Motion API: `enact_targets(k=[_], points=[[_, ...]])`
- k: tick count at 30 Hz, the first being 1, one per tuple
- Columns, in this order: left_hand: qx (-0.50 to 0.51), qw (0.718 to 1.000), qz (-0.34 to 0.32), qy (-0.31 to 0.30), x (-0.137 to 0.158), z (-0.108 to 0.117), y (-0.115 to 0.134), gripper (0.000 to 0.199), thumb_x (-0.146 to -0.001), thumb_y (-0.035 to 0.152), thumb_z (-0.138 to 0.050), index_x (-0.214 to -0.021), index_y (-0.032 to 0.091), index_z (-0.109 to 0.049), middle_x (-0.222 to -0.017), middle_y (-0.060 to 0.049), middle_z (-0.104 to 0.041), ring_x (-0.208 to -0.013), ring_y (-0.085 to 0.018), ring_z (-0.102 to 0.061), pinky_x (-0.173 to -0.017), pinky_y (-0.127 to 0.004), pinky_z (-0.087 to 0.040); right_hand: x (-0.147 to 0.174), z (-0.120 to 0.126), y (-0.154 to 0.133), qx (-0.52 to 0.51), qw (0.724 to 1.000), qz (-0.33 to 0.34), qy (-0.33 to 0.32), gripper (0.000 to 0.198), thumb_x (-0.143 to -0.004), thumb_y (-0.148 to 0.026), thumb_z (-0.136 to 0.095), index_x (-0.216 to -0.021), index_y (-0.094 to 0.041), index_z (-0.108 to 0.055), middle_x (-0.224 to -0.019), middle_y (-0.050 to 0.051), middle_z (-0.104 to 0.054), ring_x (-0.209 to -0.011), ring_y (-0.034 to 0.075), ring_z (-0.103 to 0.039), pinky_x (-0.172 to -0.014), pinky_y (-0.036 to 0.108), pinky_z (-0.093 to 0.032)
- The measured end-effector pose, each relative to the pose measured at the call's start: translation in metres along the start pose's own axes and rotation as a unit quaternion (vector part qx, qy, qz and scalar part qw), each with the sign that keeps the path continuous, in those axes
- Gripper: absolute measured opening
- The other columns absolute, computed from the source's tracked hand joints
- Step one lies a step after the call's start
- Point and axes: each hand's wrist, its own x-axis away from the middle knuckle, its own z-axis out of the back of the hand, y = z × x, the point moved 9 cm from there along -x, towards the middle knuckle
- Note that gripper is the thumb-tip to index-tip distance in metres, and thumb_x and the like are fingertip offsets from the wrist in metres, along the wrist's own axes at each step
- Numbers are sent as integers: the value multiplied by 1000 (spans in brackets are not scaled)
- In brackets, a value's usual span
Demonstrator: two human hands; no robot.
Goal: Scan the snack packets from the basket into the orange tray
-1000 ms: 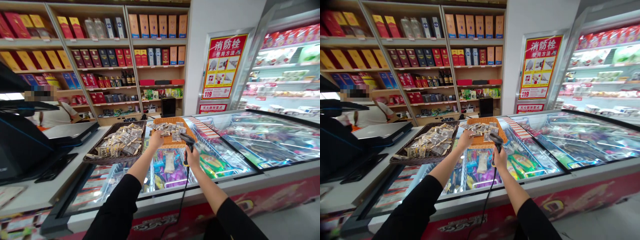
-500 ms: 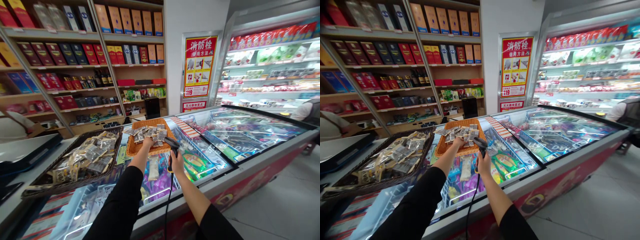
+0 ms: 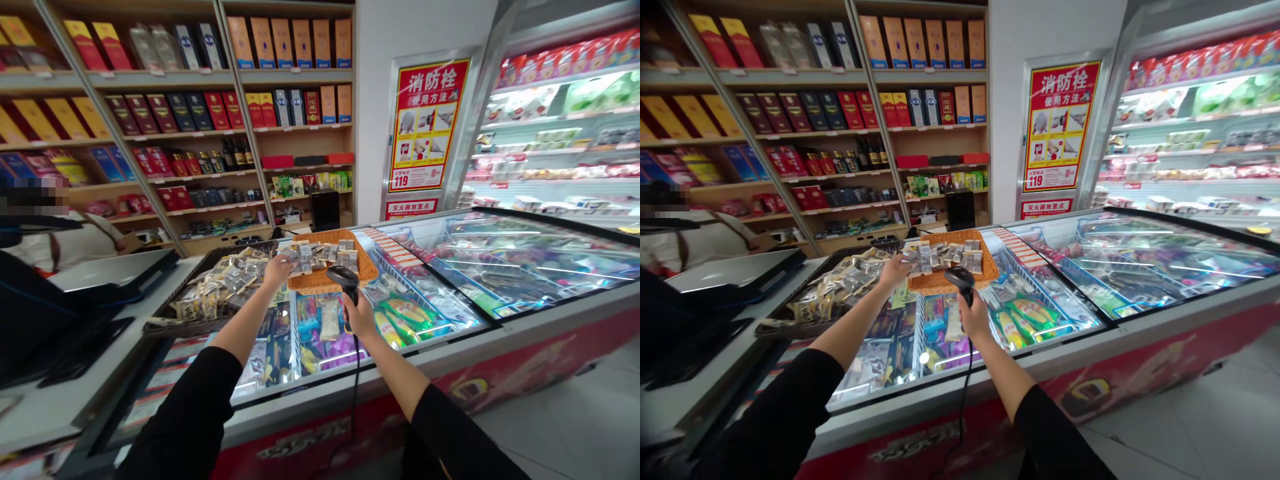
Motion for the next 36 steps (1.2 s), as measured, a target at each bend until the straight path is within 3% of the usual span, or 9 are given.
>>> enact_targets(k=[4,9,16,24,32,34,36], points=[[36,998,8,52,23,43,-28,21,-64,31,-68,-77,21,-55,-63,1,-63,-64,-18,-63,-57,-25,-47,21,-45,-13,0,998,20,-53,30,-86,-50,-48,-79,-21,-51,-49,-5,-51,-39,13,-50,-43,24,-40],[100,991,1,85,38,51,-36,23,-64,31,-68,-76,19,-53,-62,1,-62,-65,-17,-63,-61,-26,-49,42,-73,-23,80,990,71,-88,28,-85,-47,-48,-82,-20,-58,-54,-1,-56,-50,18,-56,-51,26,-41],[57,995,2,82,41,49,-29,22,-64,30,-69,-75,18,-54,-70,-3,-63,-70,-19,-63,-63,-28,-48,42,-68,-20,102,991,54,-72,31,-87,-47,-46,-86,-19,-58,-54,-1,-56,-47,17,-54,-49,26,-39],[72,994,-9,83,44,50,-27,21,-65,29,-69,-74,18,-53,-67,-1,-61,-70,-18,-62,-65,-28,-48,46,-78,-29,156,978,97,-96,29,-87,-45,-46,-87,-19,-60,-61,1,-60,-56,20,-57,-54,27,-39],[55,996,-7,73,41,46,-32,22,-66,30,-67,-81,17,-56,-68,-2,-64,-71,-19,-64,-65,-28,-49,46,-76,-28,142,982,83,-94,30,-87,-46,-45,-88,-19,-60,-60,1,-58,-55,20,-56,-54,27,-38],[44,995,-6,92,43,51,-30,24,-69,30,-66,-87,17,-58,-74,-4,-66,-75,-20,-65,-71,-30,-51,47,-76,-29,137,983,80,-96,30,-86,-46,-46,-89,-19,-60,-59,1,-58,-54,20,-56,-54,27,-38],[38,988,-12,150,48,65,-25,29,-74,28,-61,-101,16,-58,-87,-8,-68,-85,-22,-66,-79,-34,-51,47,-76,-29,132,984,78,-94,30,-85,-46,-48,-90,-19,-60,-59,0,-58,-54,19,-56,-53,27,-38]])
